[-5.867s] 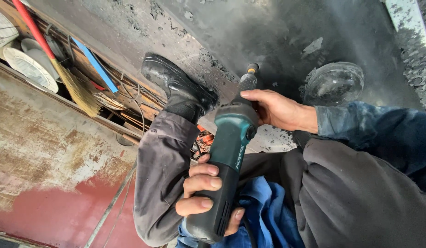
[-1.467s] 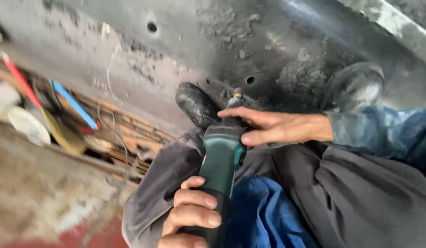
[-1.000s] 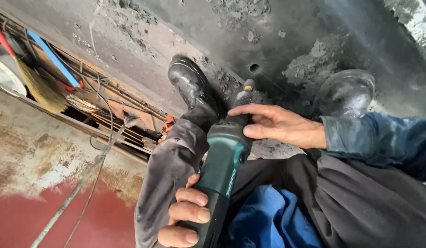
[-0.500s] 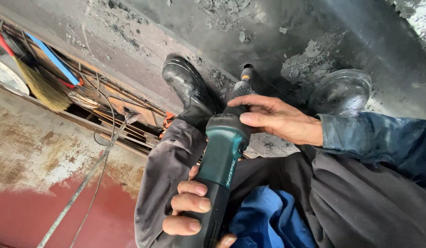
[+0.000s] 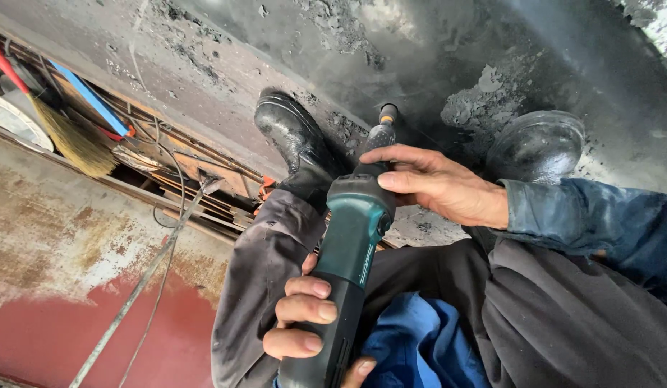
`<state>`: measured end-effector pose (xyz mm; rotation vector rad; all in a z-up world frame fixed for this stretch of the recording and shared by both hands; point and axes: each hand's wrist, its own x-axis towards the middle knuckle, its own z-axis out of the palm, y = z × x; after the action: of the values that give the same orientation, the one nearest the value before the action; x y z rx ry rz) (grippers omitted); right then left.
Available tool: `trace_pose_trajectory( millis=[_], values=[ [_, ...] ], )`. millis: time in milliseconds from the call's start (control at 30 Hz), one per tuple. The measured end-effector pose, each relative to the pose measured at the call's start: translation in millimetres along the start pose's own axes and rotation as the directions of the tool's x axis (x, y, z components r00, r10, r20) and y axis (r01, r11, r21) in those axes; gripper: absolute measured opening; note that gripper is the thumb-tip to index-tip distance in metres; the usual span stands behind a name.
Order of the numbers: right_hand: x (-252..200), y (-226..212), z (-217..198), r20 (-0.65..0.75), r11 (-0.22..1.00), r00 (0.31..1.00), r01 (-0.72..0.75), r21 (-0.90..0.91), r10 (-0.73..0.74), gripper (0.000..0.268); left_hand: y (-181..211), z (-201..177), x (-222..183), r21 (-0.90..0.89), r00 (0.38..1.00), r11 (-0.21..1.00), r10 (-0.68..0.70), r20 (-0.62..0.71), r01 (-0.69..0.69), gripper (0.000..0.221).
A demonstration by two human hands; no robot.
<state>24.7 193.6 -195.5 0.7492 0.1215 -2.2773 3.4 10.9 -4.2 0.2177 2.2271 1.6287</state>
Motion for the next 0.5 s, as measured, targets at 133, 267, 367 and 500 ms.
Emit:
trace_pose_trajectory(
  millis=[133, 267, 367, 500],
  values=[
    [0.9, -0.1, -1.9, 0.001, 0.999, 1.0, 0.005, -0.035, -0.005, 0.059, 2.1, 0.2, -1.9, -0.001, 0.999, 0.999, -0.037, -0.015, 0.037, 0.062],
    [0.8, -4.2, 0.2, -0.008, 0.999, 1.0, 0.005, -0.048, -0.005, 0.058, 0.6, -2.6, -0.2, 0.011, 0.999, 0.999, -0.049, 0.008, 0.049, 0.061],
    [1.8, 0.0, -2.1, -0.003, 0.999, 1.0, 0.02, -0.039, -0.02, 0.058, -1.2, -4.4, -0.5, 0.011, 0.999, 0.999, -0.035, 0.017, 0.035, 0.062],
    [2.5, 1.0, -1.9, -0.011, 0.999, 0.999, 0.03, -0.03, -0.031, 0.057, -1.3, -5.4, 0.4, 0.019, 0.999, 0.999, -0.043, 0.032, 0.043, 0.062]
  ],
)
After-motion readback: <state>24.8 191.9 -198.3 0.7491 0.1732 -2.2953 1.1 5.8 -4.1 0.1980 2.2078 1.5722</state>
